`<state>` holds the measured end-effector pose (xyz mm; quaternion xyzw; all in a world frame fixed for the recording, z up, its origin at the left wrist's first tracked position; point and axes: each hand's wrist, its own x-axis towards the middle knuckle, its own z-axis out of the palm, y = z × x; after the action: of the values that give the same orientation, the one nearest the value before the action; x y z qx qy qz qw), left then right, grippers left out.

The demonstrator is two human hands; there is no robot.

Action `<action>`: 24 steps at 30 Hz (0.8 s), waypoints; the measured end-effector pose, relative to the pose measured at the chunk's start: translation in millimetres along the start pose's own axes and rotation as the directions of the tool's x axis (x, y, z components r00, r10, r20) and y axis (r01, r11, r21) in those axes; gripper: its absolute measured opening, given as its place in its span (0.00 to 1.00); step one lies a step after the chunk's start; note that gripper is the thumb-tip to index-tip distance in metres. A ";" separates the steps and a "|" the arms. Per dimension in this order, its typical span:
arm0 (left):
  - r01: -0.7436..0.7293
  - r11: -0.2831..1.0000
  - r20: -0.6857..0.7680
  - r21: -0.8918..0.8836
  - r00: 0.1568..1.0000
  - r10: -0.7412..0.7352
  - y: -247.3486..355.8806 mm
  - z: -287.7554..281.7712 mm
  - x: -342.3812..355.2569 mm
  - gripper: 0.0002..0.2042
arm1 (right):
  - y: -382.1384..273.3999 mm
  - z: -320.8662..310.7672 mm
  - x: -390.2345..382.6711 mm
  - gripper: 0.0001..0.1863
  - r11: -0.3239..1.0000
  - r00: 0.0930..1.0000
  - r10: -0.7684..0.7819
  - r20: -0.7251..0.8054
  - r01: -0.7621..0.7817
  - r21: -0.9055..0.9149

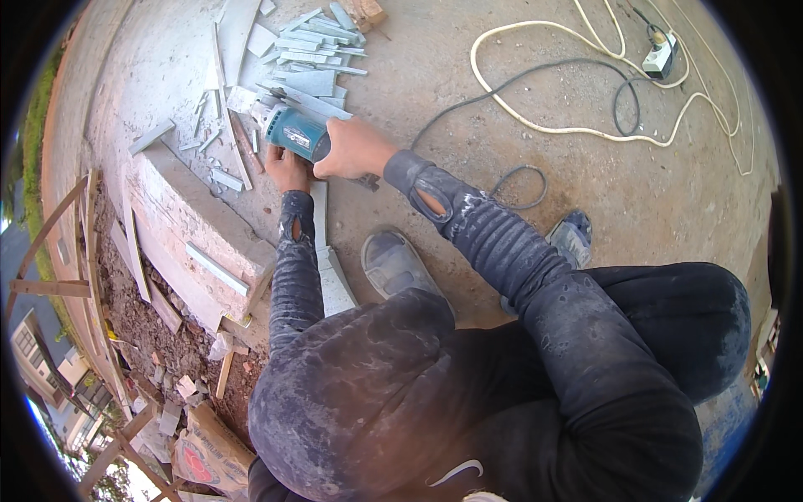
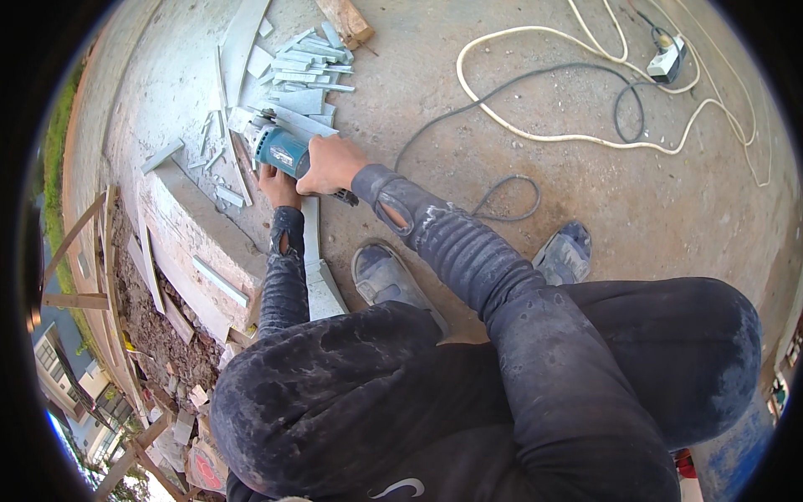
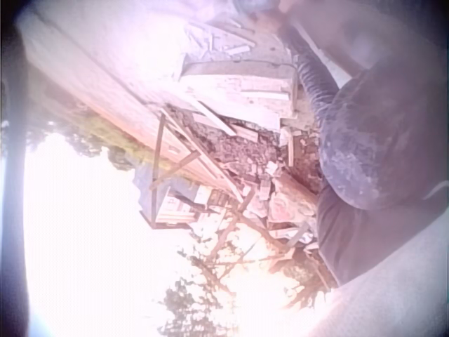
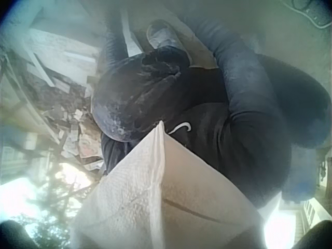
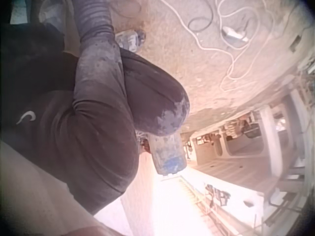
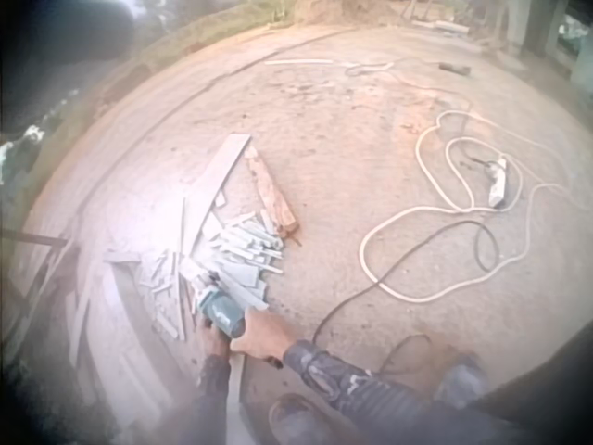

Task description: The person positions stone tiles on the ground and cuts them using an angle grinder, handling the tiles one at a time.

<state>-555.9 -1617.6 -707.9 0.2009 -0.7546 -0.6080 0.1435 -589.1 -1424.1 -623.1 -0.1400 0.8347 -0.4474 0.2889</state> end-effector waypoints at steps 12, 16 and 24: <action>0.024 0.995 -0.001 0.099 1.000 -0.024 0.2 -1.7 0.3 0.10 | 2.2 -4.9 -9.1 0.35 1.000 0.999 0.022 0.023 -0.022 -0.008; 0.079 0.992 -0.006 0.096 0.997 -0.078 6.0 -2.4 -1.3 0.09 | 6.4 -1.2 -11.1 0.35 1.000 1.000 0.000 0.000 0.000 -0.010; 0.059 0.991 -0.022 0.119 0.998 -0.057 7.0 -1.3 -1.3 0.08 | 10.0 -1.7 -15.1 0.35 1.000 1.000 -0.011 -0.012 0.011 -0.002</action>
<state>-555.1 -1616.8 -700.7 0.2366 -0.7820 -0.5638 0.1208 -577.8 -1409.9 -625.3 -0.1421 0.8361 -0.4490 0.2813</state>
